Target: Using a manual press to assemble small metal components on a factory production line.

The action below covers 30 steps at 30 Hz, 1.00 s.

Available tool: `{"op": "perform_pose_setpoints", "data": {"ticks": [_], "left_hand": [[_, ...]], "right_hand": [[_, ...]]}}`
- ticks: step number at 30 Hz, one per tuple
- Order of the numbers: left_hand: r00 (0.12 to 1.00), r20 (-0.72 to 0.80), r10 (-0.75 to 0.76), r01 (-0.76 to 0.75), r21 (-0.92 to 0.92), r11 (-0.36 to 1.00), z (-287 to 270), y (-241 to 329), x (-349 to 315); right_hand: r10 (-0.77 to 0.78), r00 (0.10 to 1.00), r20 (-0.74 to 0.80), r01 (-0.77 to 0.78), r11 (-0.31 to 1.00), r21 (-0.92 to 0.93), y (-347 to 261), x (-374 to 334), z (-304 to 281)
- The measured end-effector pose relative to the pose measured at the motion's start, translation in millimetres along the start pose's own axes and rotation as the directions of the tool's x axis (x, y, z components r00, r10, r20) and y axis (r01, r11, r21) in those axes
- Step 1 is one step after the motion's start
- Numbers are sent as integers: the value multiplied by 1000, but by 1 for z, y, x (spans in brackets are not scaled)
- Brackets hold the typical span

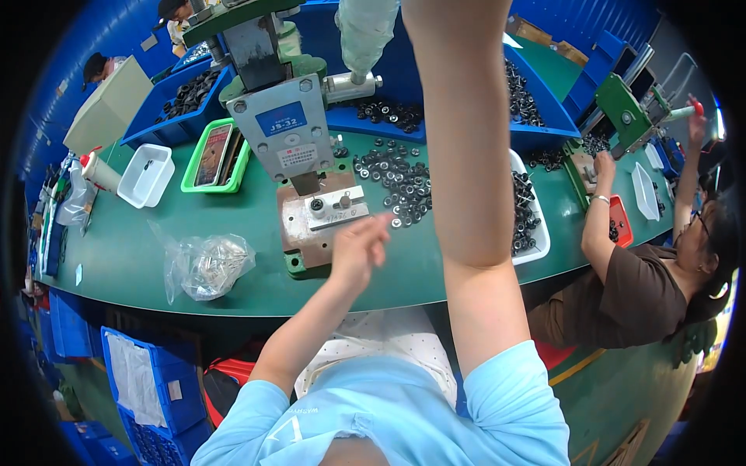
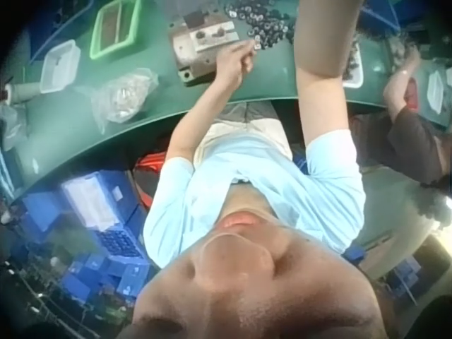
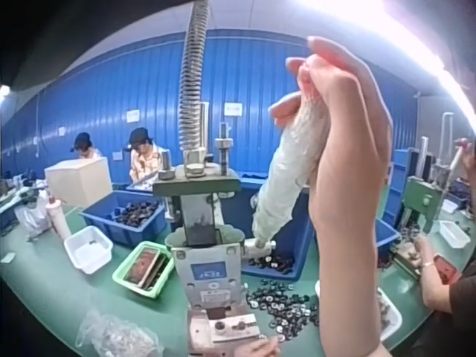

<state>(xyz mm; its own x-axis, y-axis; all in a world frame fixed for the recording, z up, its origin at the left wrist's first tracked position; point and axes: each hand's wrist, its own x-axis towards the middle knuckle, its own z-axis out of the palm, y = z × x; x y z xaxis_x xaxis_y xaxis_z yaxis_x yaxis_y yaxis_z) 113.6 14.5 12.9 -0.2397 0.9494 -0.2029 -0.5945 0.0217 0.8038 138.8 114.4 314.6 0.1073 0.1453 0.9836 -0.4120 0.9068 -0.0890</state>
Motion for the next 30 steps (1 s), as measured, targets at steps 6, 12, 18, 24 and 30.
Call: {"op": "perform_pose_setpoints", "data": {"ticks": [6, 12, 18, 24, 30], "left_hand": [[989, -17, 149, -136, 315, 939, -59, 27, -48], [936, -90, 339, -250, 507, 825, -91, 49, -37], [758, 43, 651, -347, 871, 347, -85, 45, -12], [804, 17, 594, -329, 845, 421, -76, 47, -3], [833, -36, 552, -349, 740, 575, -71, 48, 7]], "right_hand": [[663, 729, -169, -684, 716, -137, 51, -166, -77], [830, 457, 321, -521, 542, -659, 10, -294, -40], [761, 531, 374, -538, 643, -545, 19, -301, -46], [892, 441, 98, -782, 436, -446, 3, -254, -107], [889, 439, -131, -862, 376, -341, -11, -227, -177]]}}
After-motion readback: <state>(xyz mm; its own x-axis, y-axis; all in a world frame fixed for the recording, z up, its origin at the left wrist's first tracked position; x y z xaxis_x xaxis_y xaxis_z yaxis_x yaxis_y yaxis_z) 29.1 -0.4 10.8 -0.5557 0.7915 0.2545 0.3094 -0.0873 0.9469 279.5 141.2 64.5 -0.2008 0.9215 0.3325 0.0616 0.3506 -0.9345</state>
